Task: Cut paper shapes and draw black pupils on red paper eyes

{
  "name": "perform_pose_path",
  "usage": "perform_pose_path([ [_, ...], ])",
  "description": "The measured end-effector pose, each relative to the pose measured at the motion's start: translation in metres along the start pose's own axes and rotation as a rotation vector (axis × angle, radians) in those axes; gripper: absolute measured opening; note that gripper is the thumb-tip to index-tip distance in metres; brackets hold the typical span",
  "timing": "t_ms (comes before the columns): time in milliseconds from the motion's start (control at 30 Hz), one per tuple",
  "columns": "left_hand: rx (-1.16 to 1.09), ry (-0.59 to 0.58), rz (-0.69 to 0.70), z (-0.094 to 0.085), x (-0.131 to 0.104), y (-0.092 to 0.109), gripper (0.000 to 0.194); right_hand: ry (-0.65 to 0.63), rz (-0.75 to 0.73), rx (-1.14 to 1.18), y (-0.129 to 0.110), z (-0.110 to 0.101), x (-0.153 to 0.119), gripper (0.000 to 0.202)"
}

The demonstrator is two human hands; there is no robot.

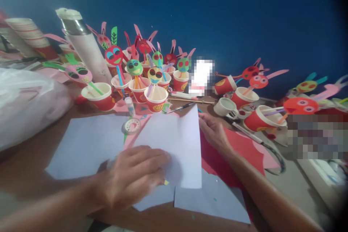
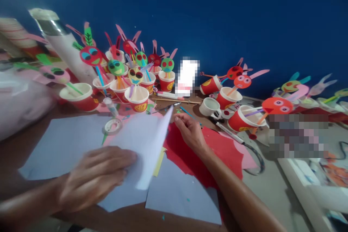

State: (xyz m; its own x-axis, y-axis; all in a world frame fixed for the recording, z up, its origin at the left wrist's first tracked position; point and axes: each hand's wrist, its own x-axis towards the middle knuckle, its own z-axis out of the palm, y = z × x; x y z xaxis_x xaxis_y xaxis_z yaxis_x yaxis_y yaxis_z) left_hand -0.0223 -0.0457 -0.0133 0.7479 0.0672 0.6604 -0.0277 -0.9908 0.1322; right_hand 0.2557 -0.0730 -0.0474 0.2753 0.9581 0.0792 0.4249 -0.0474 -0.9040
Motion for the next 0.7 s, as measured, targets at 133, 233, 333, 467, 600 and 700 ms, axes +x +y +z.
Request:
perform_pose_path([
  [133, 0.041, -0.117, 0.064, 0.015, 0.001, -0.001, 0.012, 0.038, 0.018, -0.07, -0.001, -0.002, 0.006, 0.026],
  [233, -0.033, -0.194, 0.019, 0.02, 0.001, -0.003, 0.027, 0.027, 0.017, -0.094, -0.001, -0.001, 0.007, 0.026],
  [333, -0.119, -0.129, -0.039, 0.019, -0.003, -0.009, 0.043, 0.018, 0.021, -0.101, 0.0, -0.003, 0.008, 0.027],
  [467, -0.314, 0.029, -0.265, 0.014, -0.009, -0.027, 0.029, -0.06, 0.068, -0.093, -0.005, -0.01, 0.009, 0.027],
  [600, -0.332, 0.026, -0.542, 0.012, -0.009, -0.033, 0.021, -0.228, 0.085, -0.071, -0.024, -0.008, -0.004, 0.023],
  [700, -0.273, -0.08, -0.455, 0.017, -0.008, -0.028, 0.014, -0.35, 0.036, -0.083, -0.039, 0.003, -0.021, 0.024],
])
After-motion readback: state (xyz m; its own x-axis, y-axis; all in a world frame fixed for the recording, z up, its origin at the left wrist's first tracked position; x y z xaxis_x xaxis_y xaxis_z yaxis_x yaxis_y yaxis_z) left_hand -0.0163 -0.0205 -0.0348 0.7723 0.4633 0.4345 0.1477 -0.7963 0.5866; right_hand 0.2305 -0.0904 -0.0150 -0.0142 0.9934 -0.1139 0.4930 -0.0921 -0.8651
